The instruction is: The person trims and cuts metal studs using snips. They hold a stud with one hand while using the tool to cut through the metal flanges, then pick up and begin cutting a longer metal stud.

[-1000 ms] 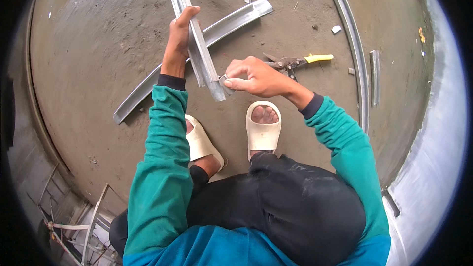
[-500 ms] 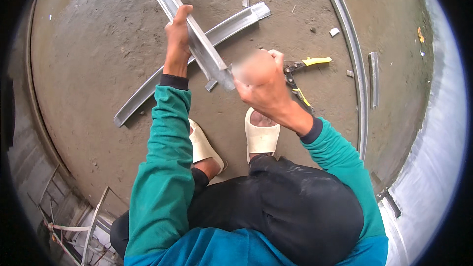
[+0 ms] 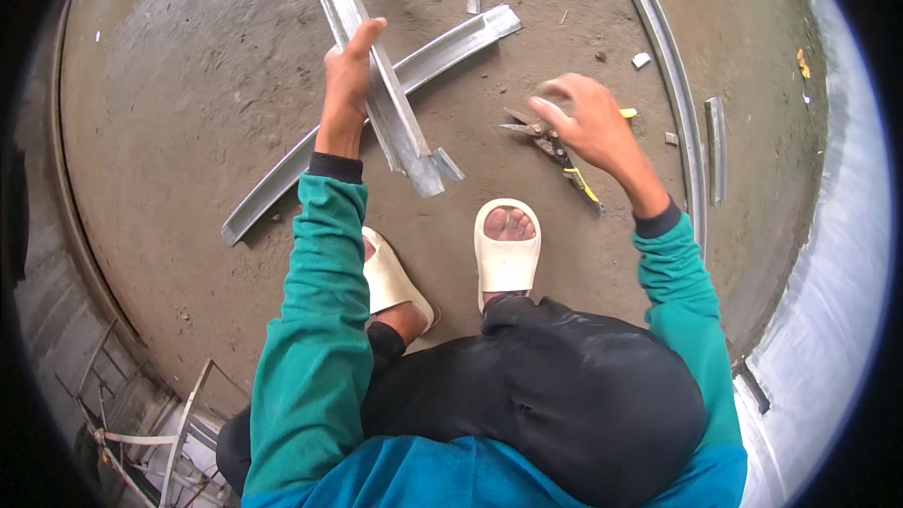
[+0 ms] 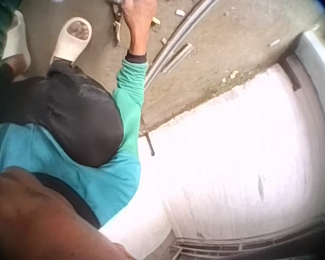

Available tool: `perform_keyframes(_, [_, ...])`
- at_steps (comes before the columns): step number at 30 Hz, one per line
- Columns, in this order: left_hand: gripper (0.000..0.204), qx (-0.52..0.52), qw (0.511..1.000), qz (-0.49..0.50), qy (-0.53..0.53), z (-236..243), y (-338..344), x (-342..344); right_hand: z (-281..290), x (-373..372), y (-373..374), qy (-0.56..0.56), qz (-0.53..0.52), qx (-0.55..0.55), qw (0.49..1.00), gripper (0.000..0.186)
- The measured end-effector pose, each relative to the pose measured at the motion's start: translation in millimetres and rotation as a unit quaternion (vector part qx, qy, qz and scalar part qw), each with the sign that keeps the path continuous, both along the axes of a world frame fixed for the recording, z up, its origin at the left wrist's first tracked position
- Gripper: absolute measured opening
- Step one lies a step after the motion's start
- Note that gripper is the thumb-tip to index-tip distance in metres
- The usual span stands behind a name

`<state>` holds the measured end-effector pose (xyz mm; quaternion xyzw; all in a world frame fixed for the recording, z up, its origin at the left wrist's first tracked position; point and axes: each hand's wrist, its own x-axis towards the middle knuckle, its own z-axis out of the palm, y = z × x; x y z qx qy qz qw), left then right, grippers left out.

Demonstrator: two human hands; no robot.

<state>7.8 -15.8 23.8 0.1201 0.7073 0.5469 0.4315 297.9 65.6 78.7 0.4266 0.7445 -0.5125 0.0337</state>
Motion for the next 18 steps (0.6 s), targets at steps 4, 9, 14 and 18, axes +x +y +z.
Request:
perform_keyframes(4, [0.043,0.034,0.997,0.032,-0.061,11.3,7.6,-0.9,-43.7,79.7,-38.2,-0.264,0.150,0.337,0.891,0.103])
perform_keyframes(9, [0.050,0.043,0.994,0.049,-0.086,14.9,16.5,-0.5,-56.3,103.0,-65.5,-0.329,0.162,0.304,0.879,0.141])
perform_keyframes(14, [0.049,0.028,0.994,0.052,-0.091,21.3,22.6,10.0,-69.5,104.3,-47.0,-0.277,0.133,0.322,0.896,0.136])
perform_keyframes(18, [0.051,0.017,0.996,0.046,-0.076,19.7,25.7,10.1,-58.3,92.7,-23.7,-0.293,0.170,0.318,0.886,0.134])
